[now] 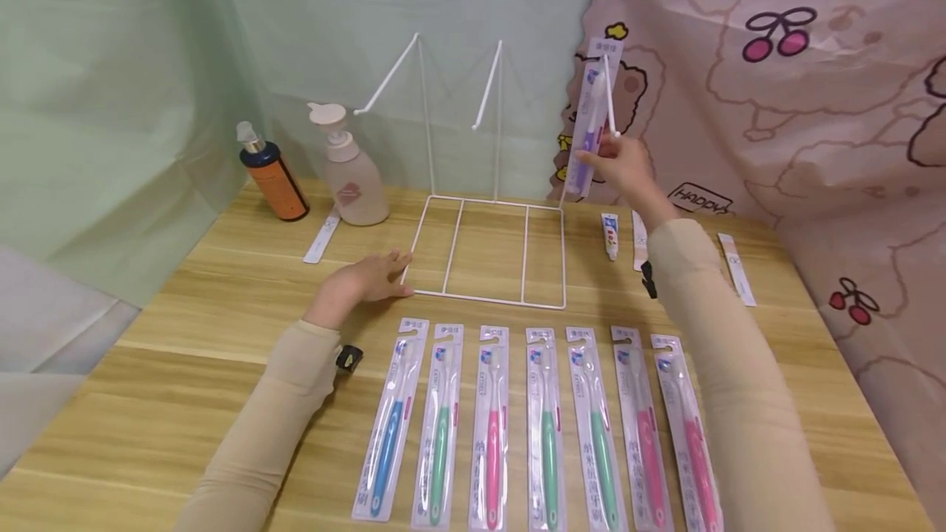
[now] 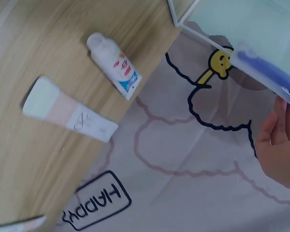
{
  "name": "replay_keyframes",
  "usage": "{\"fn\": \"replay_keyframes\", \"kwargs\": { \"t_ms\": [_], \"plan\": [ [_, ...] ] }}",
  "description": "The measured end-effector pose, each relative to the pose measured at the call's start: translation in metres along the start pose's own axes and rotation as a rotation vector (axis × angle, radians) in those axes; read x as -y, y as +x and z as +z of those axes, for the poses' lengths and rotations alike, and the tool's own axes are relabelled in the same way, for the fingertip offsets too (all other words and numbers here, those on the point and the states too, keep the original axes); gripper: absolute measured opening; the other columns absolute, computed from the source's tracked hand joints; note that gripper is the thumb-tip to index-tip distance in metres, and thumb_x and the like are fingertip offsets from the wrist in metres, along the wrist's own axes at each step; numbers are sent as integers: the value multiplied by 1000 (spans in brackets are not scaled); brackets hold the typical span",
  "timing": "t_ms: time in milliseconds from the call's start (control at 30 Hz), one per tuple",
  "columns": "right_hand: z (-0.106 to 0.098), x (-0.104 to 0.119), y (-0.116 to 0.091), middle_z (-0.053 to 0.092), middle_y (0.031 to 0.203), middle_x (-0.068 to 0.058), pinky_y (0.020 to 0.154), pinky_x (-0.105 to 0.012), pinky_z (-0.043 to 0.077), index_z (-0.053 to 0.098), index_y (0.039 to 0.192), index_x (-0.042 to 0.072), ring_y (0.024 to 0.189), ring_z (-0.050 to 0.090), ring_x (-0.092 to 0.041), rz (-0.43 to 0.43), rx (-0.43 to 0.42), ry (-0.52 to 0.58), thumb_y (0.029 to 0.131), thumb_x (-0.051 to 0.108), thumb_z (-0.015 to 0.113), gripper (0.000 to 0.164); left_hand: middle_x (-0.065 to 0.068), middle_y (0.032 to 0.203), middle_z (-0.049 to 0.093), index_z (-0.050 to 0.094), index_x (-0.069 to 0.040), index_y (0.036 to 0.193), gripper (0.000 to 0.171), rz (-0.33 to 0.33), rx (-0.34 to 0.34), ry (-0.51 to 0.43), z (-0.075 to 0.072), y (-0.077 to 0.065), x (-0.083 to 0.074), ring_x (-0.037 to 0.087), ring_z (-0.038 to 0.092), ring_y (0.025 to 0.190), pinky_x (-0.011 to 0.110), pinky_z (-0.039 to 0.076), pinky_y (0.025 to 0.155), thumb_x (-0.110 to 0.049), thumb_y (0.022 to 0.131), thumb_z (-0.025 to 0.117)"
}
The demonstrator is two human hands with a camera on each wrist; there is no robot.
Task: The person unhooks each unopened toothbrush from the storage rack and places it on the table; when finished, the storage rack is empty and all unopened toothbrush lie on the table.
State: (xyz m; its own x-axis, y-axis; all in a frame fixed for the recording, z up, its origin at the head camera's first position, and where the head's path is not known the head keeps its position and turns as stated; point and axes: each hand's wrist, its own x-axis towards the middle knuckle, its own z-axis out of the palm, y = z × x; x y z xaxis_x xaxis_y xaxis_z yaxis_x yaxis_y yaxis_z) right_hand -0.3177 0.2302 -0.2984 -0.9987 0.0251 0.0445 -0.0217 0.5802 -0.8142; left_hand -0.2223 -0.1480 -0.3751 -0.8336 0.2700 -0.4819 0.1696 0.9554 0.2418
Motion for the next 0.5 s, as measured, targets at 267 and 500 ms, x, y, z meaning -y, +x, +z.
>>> {"fn": "replay_keyframes", "kwargs": {
  "t_ms": [267,500],
  "plan": [
    [-6,4,-23,62,116,-16,94,-45,44,55,125,1,104,58,-28,-67,95,-98,86,44,63,59,17,155,10,15,-12,150,74,-2,2,-2,0,0,2,45,15,137,58,23,108,-42,93,52],
    [-7,1,-46,59,121,-21,95,-46,45,54,124,1,107,58,-28,-67,146,-72,85,46,63,61,18,154,11,16,-11,150,74,10,-10,-7,0,0,3,45,17,137,58,24,108,-41,93,53]
  ]
}}
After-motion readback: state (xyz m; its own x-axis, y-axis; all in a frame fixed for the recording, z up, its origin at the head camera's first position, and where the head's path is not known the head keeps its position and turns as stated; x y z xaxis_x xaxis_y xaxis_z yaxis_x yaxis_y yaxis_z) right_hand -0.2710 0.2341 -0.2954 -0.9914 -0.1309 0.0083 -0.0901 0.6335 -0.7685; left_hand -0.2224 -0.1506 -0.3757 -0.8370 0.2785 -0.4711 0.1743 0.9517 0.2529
